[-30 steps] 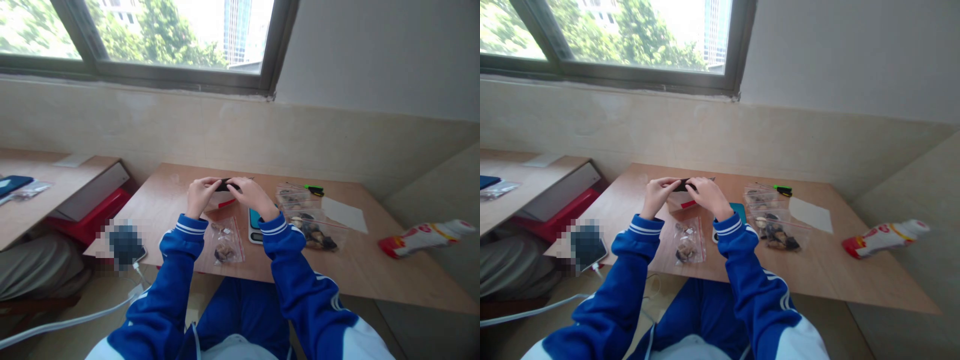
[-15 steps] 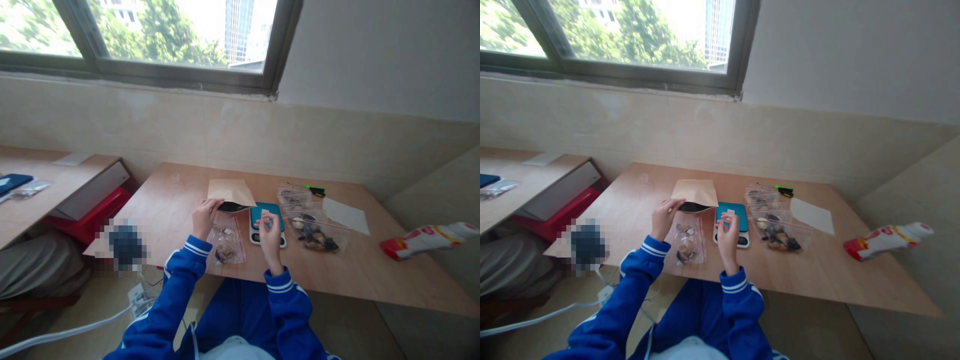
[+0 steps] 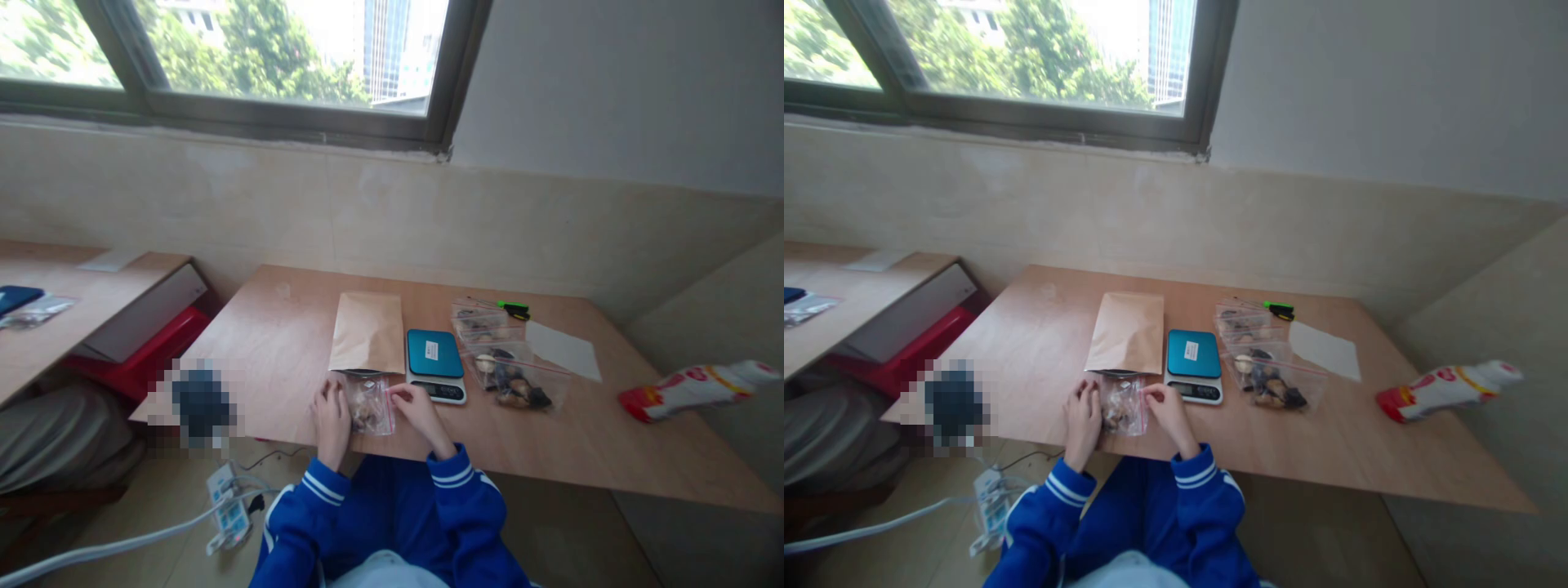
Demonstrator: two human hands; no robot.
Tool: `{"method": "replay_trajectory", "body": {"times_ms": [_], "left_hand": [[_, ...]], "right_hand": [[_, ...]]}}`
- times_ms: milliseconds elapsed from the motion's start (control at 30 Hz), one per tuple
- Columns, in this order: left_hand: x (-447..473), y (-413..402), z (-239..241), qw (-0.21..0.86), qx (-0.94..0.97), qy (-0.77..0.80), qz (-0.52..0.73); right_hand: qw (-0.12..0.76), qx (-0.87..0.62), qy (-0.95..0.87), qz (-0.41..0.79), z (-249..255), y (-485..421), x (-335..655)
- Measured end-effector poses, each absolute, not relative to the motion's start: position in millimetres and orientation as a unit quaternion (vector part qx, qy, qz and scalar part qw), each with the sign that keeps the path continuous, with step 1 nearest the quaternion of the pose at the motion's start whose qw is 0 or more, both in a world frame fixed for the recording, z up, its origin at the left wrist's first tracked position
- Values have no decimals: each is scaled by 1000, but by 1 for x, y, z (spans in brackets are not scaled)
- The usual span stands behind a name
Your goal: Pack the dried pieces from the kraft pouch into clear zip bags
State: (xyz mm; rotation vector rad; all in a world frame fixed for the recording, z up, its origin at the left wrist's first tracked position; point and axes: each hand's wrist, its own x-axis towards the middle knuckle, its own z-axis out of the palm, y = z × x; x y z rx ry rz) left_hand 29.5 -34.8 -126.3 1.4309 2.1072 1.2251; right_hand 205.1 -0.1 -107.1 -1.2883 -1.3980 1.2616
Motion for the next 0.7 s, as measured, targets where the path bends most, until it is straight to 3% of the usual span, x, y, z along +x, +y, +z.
{"method": "replay_trajectory", "body": {"times_ms": [133,400,700], "left_hand": [[41,-43,-122,224,509,704,442],[57,-57,-93,480,371,588,535],[61,-75,-54,413,395,576,585]], "right_hand": [[386,-460,-570,561,-98,-6,201],[410,-389,-537,626,-95,-16,193],[398,-367,-575,614,-60,-32,194]]}}
